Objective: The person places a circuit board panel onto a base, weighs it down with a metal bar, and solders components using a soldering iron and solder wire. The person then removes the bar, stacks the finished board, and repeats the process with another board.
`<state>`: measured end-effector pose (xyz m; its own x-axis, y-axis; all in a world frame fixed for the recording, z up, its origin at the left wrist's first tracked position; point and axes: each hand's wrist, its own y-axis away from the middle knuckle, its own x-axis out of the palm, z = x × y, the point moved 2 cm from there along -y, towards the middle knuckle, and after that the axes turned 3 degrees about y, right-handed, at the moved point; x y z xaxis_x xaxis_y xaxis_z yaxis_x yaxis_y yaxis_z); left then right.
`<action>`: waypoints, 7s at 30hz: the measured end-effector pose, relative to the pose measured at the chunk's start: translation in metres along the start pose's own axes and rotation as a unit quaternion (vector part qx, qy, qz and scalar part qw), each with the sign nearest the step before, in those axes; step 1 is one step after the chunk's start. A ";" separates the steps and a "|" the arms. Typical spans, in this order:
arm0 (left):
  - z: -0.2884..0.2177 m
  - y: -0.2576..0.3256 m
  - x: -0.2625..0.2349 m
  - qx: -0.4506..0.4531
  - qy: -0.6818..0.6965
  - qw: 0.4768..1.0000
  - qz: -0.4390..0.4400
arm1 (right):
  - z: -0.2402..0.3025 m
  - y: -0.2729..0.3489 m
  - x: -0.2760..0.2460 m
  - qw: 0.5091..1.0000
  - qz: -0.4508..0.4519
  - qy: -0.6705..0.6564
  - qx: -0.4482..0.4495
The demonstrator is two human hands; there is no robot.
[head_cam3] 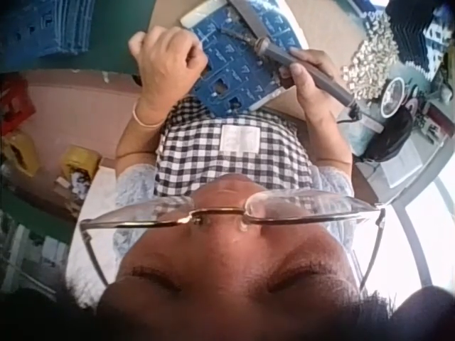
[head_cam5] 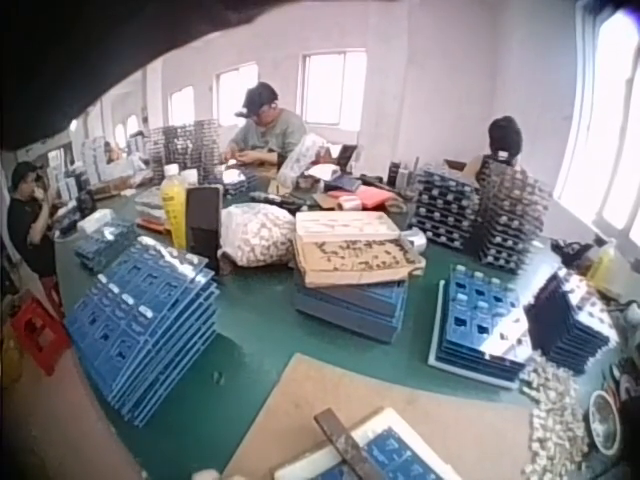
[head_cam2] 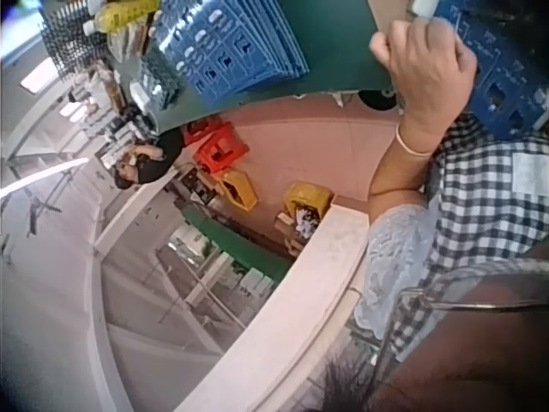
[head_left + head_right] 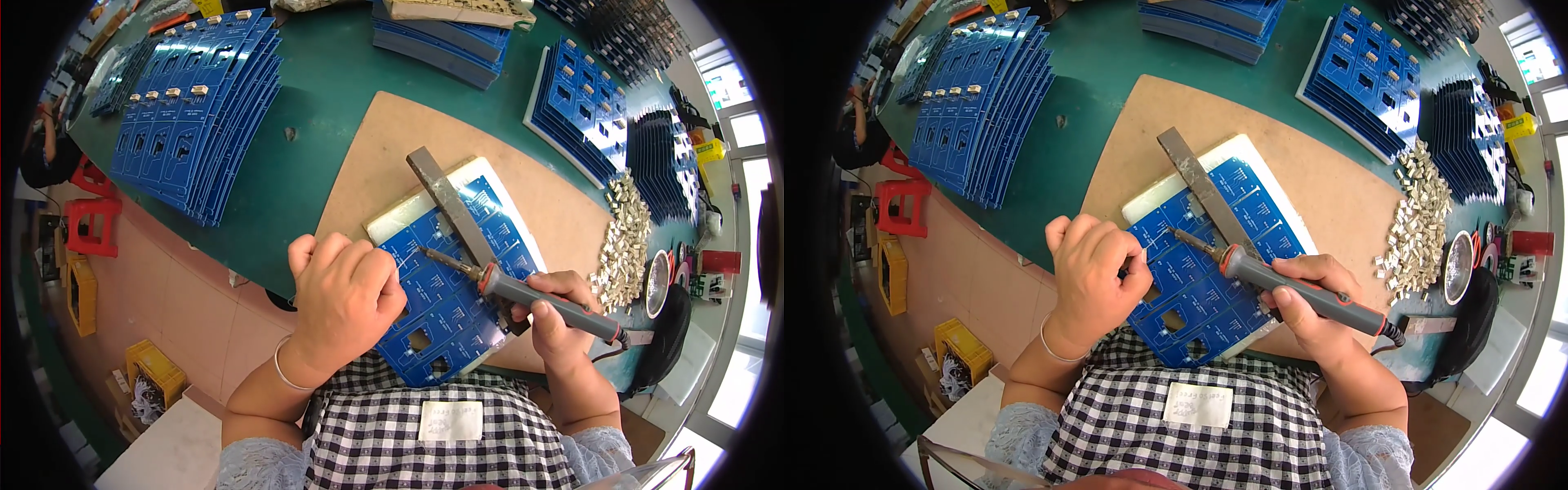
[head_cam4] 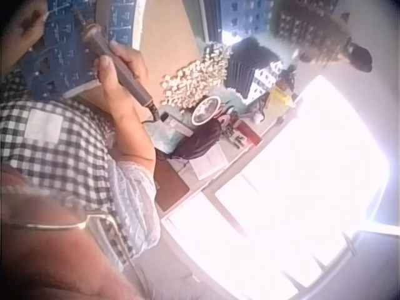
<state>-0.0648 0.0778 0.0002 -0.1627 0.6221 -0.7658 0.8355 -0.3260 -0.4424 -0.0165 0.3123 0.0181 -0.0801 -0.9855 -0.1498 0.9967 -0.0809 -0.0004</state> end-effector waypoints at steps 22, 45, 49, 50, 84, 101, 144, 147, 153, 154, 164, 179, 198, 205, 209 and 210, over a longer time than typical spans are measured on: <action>0.003 -0.013 0.002 -0.004 -0.013 1.000 0.020 | -0.003 -0.010 -0.002 0.998 0.046 -0.027 0.012; -0.006 0.010 -0.003 0.005 0.022 1.000 -0.009 | -0.008 0.013 -0.013 0.995 0.052 0.000 -0.088; -0.008 0.011 -0.003 0.010 0.015 1.000 0.003 | -0.008 0.013 -0.010 0.992 0.064 0.002 -0.107; -0.008 0.012 -0.003 0.010 0.014 1.000 0.003 | -0.008 0.013 -0.010 0.992 0.069 -0.001 -0.103; 0.001 0.003 -0.004 0.021 -0.030 0.999 -0.008 | -0.008 0.010 -0.006 0.995 0.079 0.001 -0.053; -0.029 0.014 0.002 0.050 0.037 0.998 0.023 | -0.008 0.034 -0.031 0.991 0.056 0.011 -0.120; -0.021 -0.001 -0.001 0.058 -0.025 0.998 0.031 | -0.015 0.026 -0.028 0.993 0.059 0.027 -0.097; -0.022 0.006 -0.004 0.056 -0.022 0.998 0.024 | -0.018 0.028 -0.034 0.987 0.066 0.062 -0.130; -0.028 0.021 -0.002 0.006 0.054 0.998 0.026 | -0.013 0.038 -0.036 0.990 0.057 -0.006 -0.126; -0.028 0.024 0.000 0.021 0.055 0.998 0.027 | -0.013 0.039 -0.036 0.990 0.057 -0.007 -0.125; -0.036 0.026 0.005 0.049 0.058 0.997 0.022 | -0.016 0.045 -0.031 0.991 0.059 0.002 -0.121; -0.035 0.019 0.008 0.050 0.028 0.997 0.053 | -0.015 0.043 -0.023 0.993 0.048 0.021 -0.108; -0.034 0.011 0.004 0.055 0.003 0.996 0.067 | -0.015 0.040 -0.026 0.993 0.056 0.020 -0.105; -0.040 0.029 -0.012 0.086 0.087 0.992 0.039 | -0.012 0.052 -0.033 0.983 0.037 -0.068 -0.169; -0.069 0.046 -0.010 0.118 0.250 0.960 0.047 | -0.006 0.058 -0.012 0.964 0.119 -0.054 -0.230; -0.076 0.047 -0.007 0.126 0.282 0.950 0.041 | -0.005 0.053 -0.004 0.958 0.143 -0.048 -0.244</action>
<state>0.0155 0.1120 0.0203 0.2636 0.8463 -0.4629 0.6687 -0.5062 -0.5446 0.0364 0.3126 0.0141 0.2198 -0.9679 -0.1220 0.8625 0.2512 -0.4392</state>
